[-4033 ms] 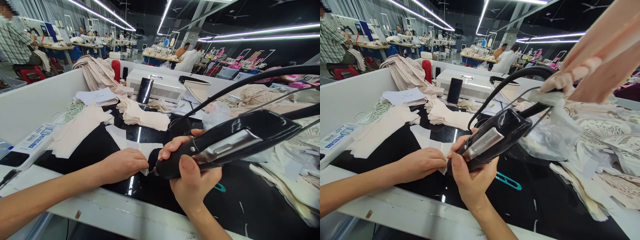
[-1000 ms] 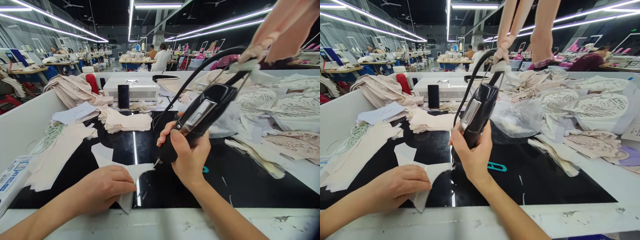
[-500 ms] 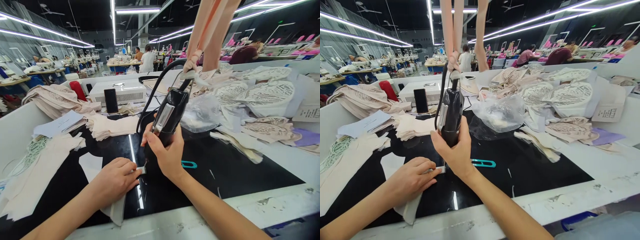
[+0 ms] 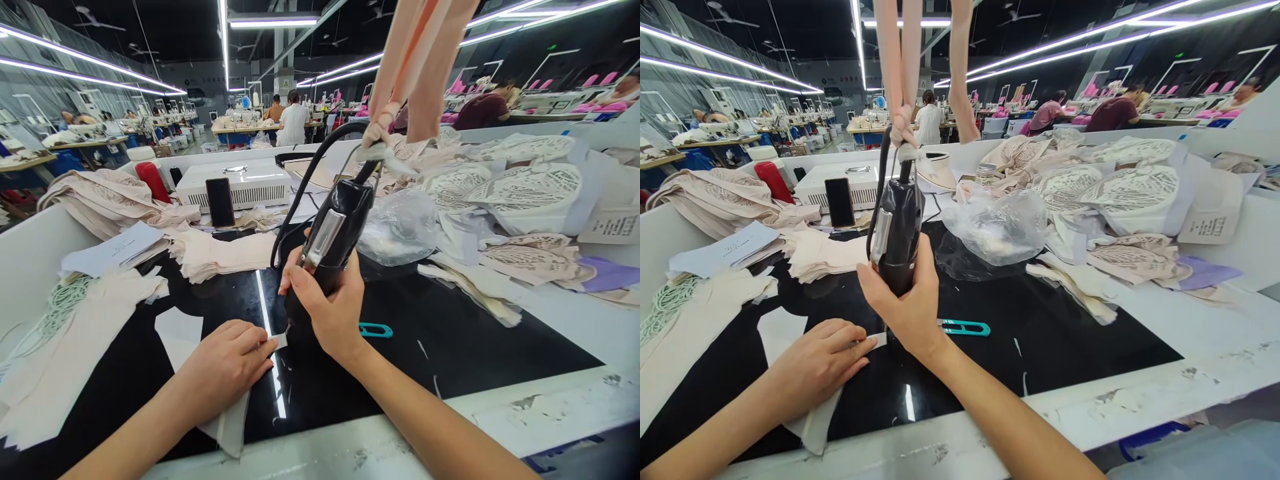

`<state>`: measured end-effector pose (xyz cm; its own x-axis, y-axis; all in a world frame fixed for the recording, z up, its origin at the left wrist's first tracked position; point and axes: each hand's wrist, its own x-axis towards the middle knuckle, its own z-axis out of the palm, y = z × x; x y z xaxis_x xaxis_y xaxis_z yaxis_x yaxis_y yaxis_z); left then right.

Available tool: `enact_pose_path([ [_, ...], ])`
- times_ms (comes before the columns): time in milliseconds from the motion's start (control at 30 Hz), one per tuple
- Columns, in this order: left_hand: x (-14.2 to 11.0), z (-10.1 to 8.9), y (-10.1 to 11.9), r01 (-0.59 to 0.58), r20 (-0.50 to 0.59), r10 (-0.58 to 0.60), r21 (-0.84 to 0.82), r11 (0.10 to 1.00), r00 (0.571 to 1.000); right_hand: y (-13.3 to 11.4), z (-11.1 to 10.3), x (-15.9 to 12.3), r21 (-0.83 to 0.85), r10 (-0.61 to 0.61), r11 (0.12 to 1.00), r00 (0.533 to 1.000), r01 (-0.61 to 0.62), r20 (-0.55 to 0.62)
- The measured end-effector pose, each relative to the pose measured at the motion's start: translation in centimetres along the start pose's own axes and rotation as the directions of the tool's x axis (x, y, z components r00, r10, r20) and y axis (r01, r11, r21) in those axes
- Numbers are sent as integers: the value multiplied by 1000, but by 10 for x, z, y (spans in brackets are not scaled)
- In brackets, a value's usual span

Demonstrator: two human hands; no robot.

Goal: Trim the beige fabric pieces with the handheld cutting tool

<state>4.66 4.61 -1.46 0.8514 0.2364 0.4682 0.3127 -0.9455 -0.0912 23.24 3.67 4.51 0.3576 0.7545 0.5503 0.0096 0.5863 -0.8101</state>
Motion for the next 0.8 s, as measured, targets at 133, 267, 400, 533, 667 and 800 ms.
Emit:
enact_pose_path([
  [133, -1, 1, -1, -5, -17, 5, 5, 1000, 1000, 0, 2, 0, 14, -9, 1000, 1000, 9, 15],
  [267, -1, 2, -1, -11, -21, 11, 5, 1000, 1000, 1, 4, -1, 30, -15, 999, 1000, 15, 22],
  [400, -1, 1, 0, -6, -18, 5, -3, 1000, 1000, 0, 6, -2, 0, -27, 1000, 1000, 27, 12],
  [533, -1, 0, -1, -19, -8, 20, 15, 1000, 1000, -1, 4, -3, 14, 1, 1000, 1000, -1, 10],
  [667, -1, 0, -1, -20, -10, 20, 12, 1000, 1000, -3, 1, -5, 49, 25, 999, 1000, -24, -14],
  [800, -1, 0, -1, -2, -10, 2, -9, 1000, 1000, -6, 1, -9, 55, 7, 998, 1000, -9, 29],
])
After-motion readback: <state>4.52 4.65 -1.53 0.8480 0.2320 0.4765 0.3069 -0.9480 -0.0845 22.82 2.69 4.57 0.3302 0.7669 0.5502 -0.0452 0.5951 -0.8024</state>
